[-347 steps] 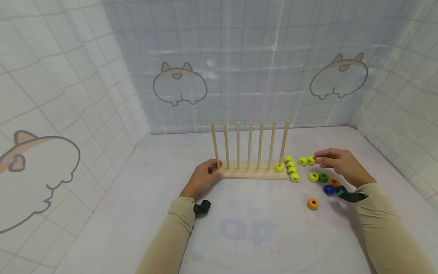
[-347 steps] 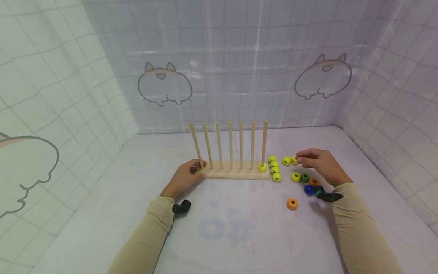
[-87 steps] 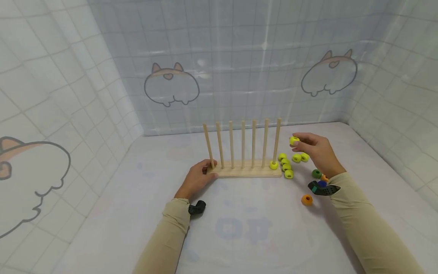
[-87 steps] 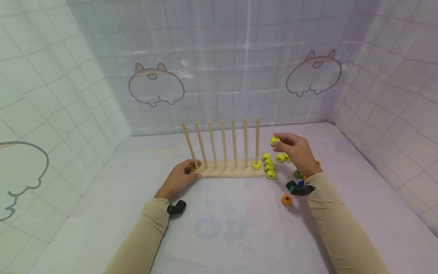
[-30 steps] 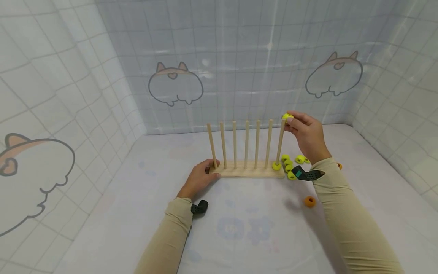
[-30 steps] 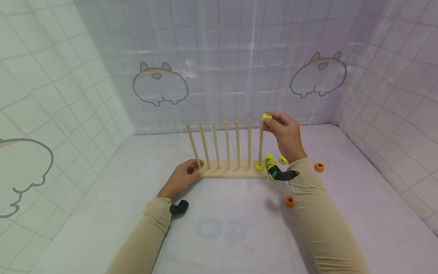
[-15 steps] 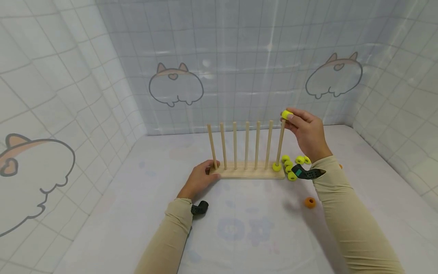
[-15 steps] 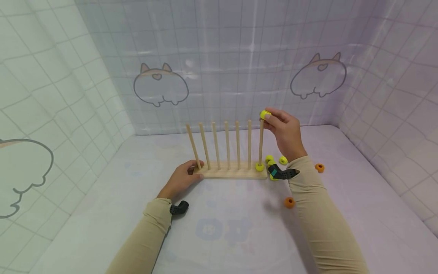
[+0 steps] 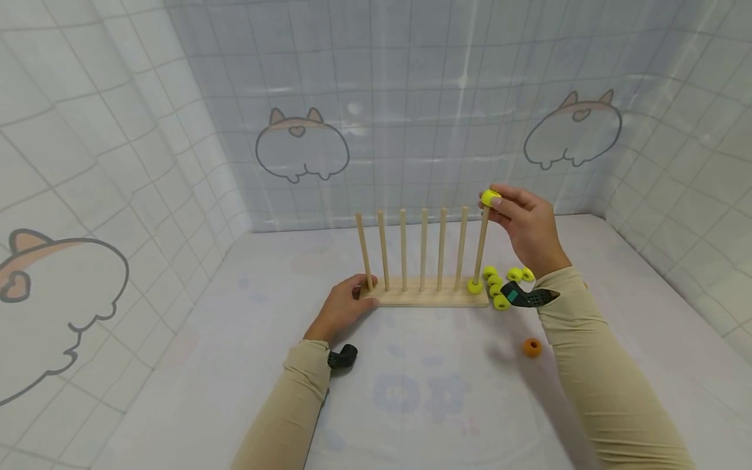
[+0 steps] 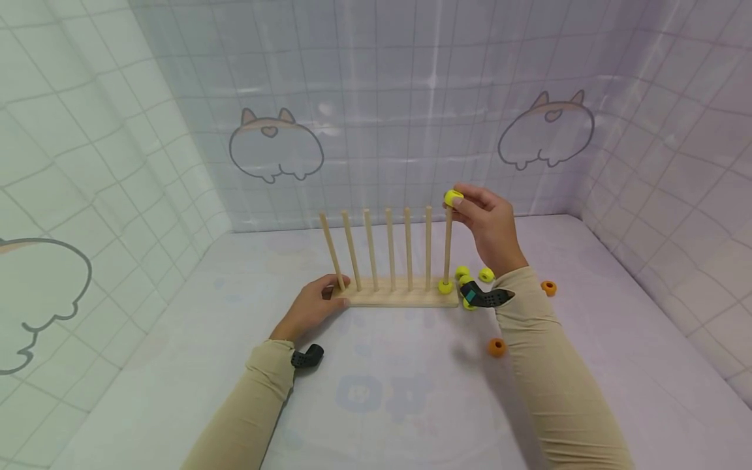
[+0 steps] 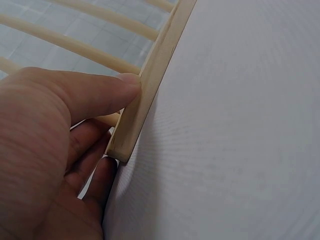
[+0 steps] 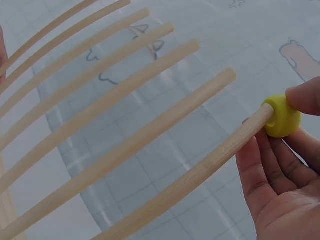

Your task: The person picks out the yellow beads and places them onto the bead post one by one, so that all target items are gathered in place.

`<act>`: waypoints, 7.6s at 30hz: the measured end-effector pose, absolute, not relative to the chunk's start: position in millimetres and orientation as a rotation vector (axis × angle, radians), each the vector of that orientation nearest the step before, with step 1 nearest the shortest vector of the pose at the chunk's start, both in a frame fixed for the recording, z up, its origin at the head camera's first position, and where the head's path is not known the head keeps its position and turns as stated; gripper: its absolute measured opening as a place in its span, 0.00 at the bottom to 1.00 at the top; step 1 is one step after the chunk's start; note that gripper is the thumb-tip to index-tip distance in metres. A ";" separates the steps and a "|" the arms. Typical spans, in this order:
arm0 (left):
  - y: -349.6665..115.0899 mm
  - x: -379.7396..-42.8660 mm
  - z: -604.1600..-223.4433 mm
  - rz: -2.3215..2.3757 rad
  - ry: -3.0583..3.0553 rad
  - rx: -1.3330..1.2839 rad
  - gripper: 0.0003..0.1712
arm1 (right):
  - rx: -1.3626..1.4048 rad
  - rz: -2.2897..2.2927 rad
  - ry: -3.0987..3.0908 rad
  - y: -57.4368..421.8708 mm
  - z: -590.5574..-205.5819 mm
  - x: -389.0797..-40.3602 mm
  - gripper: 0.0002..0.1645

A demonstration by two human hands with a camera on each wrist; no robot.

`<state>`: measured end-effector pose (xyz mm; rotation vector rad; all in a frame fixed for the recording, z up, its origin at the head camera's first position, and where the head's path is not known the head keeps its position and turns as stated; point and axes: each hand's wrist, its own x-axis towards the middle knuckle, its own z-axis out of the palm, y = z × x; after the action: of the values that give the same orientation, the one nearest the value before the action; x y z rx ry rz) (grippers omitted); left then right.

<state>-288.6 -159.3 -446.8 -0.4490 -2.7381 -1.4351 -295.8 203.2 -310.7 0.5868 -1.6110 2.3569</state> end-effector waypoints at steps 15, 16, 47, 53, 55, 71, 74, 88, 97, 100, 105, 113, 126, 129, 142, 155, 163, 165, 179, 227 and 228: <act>-157.5 -286.0 -445.2 -1.422 -2.760 -0.396 0.22 | 0.615 2.307 -1.685 203.5 -307.7 -292.0 0.22; -157.3 -286.0 -445.2 -1.426 -2.758 -0.398 0.22 | 0.618 2.307 -1.683 203.5 -307.6 -292.0 0.22; -157.8 -287.6 -443.6 -1.454 -2.747 -0.428 0.22 | 0.620 2.228 -1.769 203.8 -310.9 -291.7 0.21; -157.6 -286.5 -443.1 -1.461 -2.745 -0.433 0.22 | 0.610 2.201 -1.799 204.3 -311.7 -291.1 0.21; -157.6 -286.7 -443.0 -1.464 -2.747 -0.428 0.22 | 0.598 2.190 -1.811 204.6 -312.1 -291.1 0.22; -159.1 -288.8 -444.9 -1.472 -2.753 -0.415 0.22 | 0.592 2.090 -1.901 207.6 -316.7 -290.6 0.20; -159.2 -289.4 -445.0 -1.467 -2.755 -0.419 0.22 | 0.594 2.087 -1.903 208.5 -318.1 -290.7 0.21; -158.7 -288.7 -443.7 -1.449 -2.750 -0.439 0.21 | 0.529 2.058 -1.931 217.2 -329.1 -289.1 0.21; -157.7 -289.3 -444.0 -1.433 -2.745 -0.448 0.22 | 0.462 2.101 -1.957 225.0 -345.1 -286.9 0.21; -158.2 -290.2 -443.6 -1.440 -2.751 -0.440 0.21 | 0.466 2.109 -1.960 226.7 -349.8 -287.9 0.21; -159.8 -290.1 -443.1 -1.437 -2.757 -0.425 0.21 | 0.491 2.089 -2.004 231.0 -357.1 -289.4 0.21; -158.7 -289.1 -441.9 -1.443 -2.741 -0.439 0.21 | 0.426 1.930 -2.156 245.5 -365.1 -290.2 0.24; -160.1 -288.6 -442.7 -1.458 -2.737 -0.420 0.21 | 0.345 1.992 -2.118 276.6 -373.9 -287.7 0.24; -159.7 -288.3 -442.3 -1.470 -2.731 -0.437 0.21 | 0.317 1.987 -2.119 282.7 -374.5 -287.6 0.24; -158.9 -289.2 -444.1 -1.450 -2.731 -0.436 0.21 | 0.095 1.809 -2.397 302.4 -386.8 -291.3 0.29; -159.1 -290.3 -446.1 -1.461 -2.730 -0.436 0.21 | -0.145 1.831 -2.712 318.3 -396.4 -291.5 0.42; -158.6 -290.5 -445.0 -1.445 -2.744 -0.439 0.20 | -0.023 1.749 -2.715 317.6 -404.0 -291.9 0.37; -159.0 -290.7 -444.9 -1.440 -2.744 -0.441 0.20 | -0.030 1.738 -2.736 316.9 -404.6 -292.4 0.37; -160.7 -293.0 -447.1 -1.428 -2.750 -0.433 0.20 | -0.134 1.625 -2.891 308.5 -408.1 -299.9 0.36; -159.6 -293.7 -448.4 -1.424 -2.746 -0.434 0.19 | 0.009 1.192 -2.996 307.2 -420.5 -300.3 0.29; -159.6 -294.0 -448.5 -1.423 -2.746 -0.435 0.19 | 0.007 1.190 -2.991 307.6 -421.0 -300.3 0.29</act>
<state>-294.0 -159.6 -448.5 -0.4351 -2.7464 -1.4231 -300.3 307.6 -421.0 0.0068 -2.9912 1.1900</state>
